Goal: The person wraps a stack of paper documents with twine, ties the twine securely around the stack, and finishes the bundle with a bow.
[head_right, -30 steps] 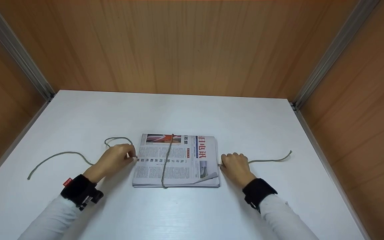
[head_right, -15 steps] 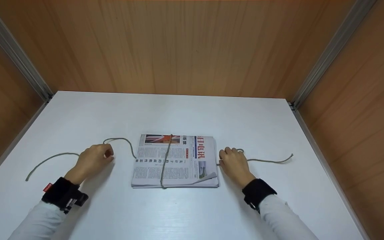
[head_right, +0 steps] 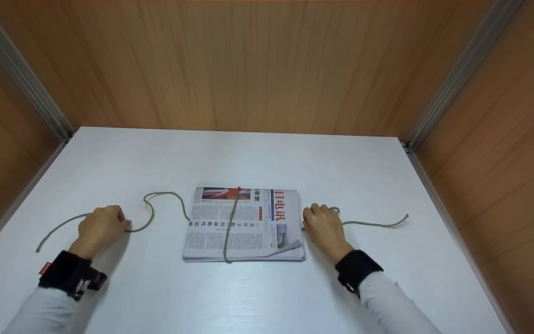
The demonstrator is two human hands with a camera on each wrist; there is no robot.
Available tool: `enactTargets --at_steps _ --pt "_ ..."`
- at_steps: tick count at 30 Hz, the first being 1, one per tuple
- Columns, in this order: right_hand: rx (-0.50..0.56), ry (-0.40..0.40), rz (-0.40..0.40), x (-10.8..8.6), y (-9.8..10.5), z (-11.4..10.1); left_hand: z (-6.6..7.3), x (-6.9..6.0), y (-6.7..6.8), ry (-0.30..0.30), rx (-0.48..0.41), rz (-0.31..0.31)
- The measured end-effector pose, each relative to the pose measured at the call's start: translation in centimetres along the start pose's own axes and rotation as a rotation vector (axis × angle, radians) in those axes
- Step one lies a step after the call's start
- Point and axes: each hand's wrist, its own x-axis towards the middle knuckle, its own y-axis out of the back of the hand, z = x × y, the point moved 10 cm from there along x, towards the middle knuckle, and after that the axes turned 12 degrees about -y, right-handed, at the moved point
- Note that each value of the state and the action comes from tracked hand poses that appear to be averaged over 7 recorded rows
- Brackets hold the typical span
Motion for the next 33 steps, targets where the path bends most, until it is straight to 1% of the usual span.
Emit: enactTargets --at_steps 3,5,8,12,20,24,27,29,33 --pt "-0.001 0.000 0.005 0.0 0.0 -0.1 -1.0 -0.2 -0.1 0.041 -0.016 -0.001" --pt "0.001 -0.001 0.002 0.0 -0.1 -0.1 -1.4 -0.2 0.0 0.053 -0.020 0.018" --pt "0.002 -0.008 -0.001 -0.1 -0.1 -0.1 -1.7 -0.1 0.3 0.053 -0.025 0.059" --pt "0.001 -0.011 -0.005 -0.3 -0.2 -0.2 -1.5 0.1 0.5 0.043 -0.023 0.102" --pt "0.021 -0.007 -0.001 -0.2 0.1 -0.3 -0.5 0.3 1.0 0.017 -0.030 0.193" --pt "0.022 0.002 0.009 -0.1 0.3 -0.4 -0.2 0.5 1.2 0.023 -0.041 0.216" --pt "0.023 0.002 0.009 0.0 0.4 -0.5 0.4 0.8 1.7 0.013 -0.058 0.242" --pt "0.021 -0.001 0.006 0.1 0.4 -0.6 1.0 0.9 2.2 0.005 -0.067 0.276" --pt "0.020 -0.013 -0.011 0.3 0.3 -0.9 2.6 1.1 3.4 -0.020 -0.086 0.374"
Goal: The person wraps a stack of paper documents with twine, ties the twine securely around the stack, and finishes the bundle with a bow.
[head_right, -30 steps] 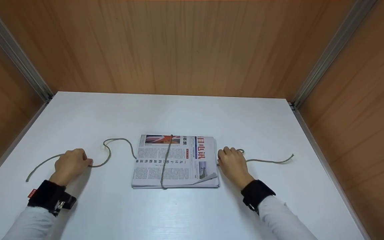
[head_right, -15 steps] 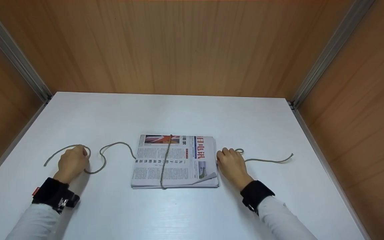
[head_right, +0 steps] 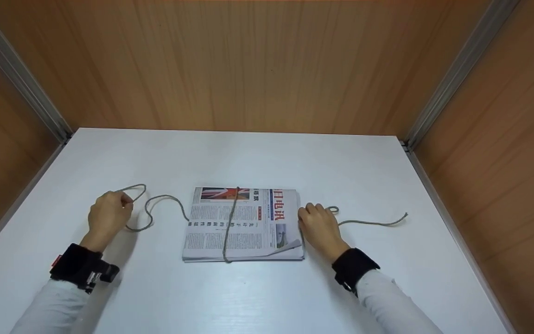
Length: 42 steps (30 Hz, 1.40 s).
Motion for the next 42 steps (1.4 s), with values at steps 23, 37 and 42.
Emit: enactTargets --at_steps 23,37,42 --pt "0.135 0.083 0.040 1.6 1.6 -6.4 17.8 -0.7 -0.6 -0.437 -0.084 0.139" --pt "0.224 0.155 0.087 1.9 2.3 -8.6 23.6 -3.0 -4.2 -0.624 -0.125 0.104" --pt "0.269 0.193 0.073 1.6 2.0 -8.9 24.7 -3.4 -5.2 -0.668 -0.127 0.054"
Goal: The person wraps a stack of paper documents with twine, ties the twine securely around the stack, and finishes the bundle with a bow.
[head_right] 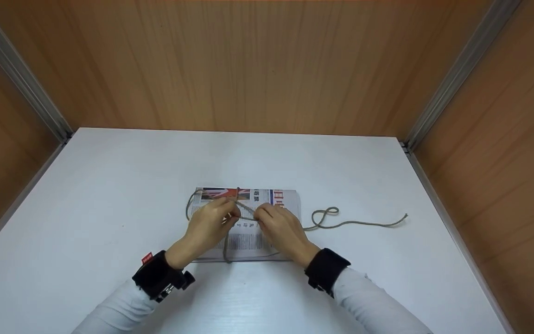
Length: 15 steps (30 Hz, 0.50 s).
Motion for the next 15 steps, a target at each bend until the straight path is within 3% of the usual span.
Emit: enactTargets --at_steps 7,15 --pt "-0.012 -0.048 -0.032 -0.4 -0.2 2.1 -0.5 -0.6 -0.6 0.019 -0.004 -0.048" --pt "-0.047 -0.164 -0.121 -1.4 -0.4 7.4 -3.1 -2.2 0.1 0.117 0.009 -0.048"
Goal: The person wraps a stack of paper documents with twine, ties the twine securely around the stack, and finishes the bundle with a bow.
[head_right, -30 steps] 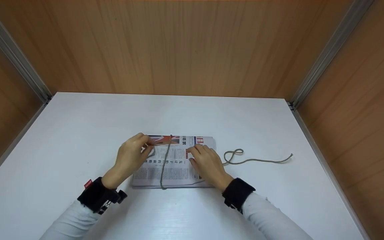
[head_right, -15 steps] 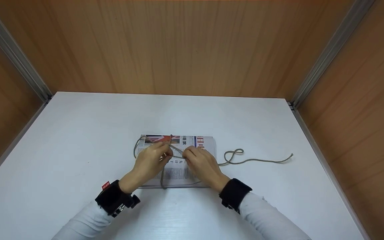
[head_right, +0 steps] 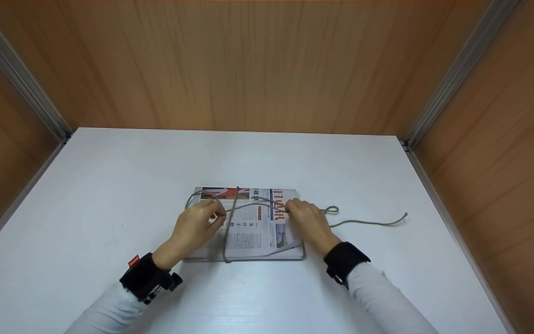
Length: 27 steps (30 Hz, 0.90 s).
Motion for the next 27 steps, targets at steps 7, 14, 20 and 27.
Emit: enactTargets --at_steps 7,14,20,27 --pt "-0.068 -0.055 0.033 -0.3 0.0 3.4 -2.2 -1.2 0.6 0.062 -0.012 0.017" --pt "-0.082 -0.102 0.035 -0.4 0.4 6.2 -3.7 -2.1 0.8 0.124 -0.002 -0.002" --pt "-0.135 -0.097 0.076 -1.1 1.3 8.3 -4.9 -2.7 0.9 0.159 -0.007 -0.005" --pt "-0.236 -0.100 0.102 -1.7 2.2 9.9 -6.3 -3.1 0.7 0.204 0.015 -0.033"
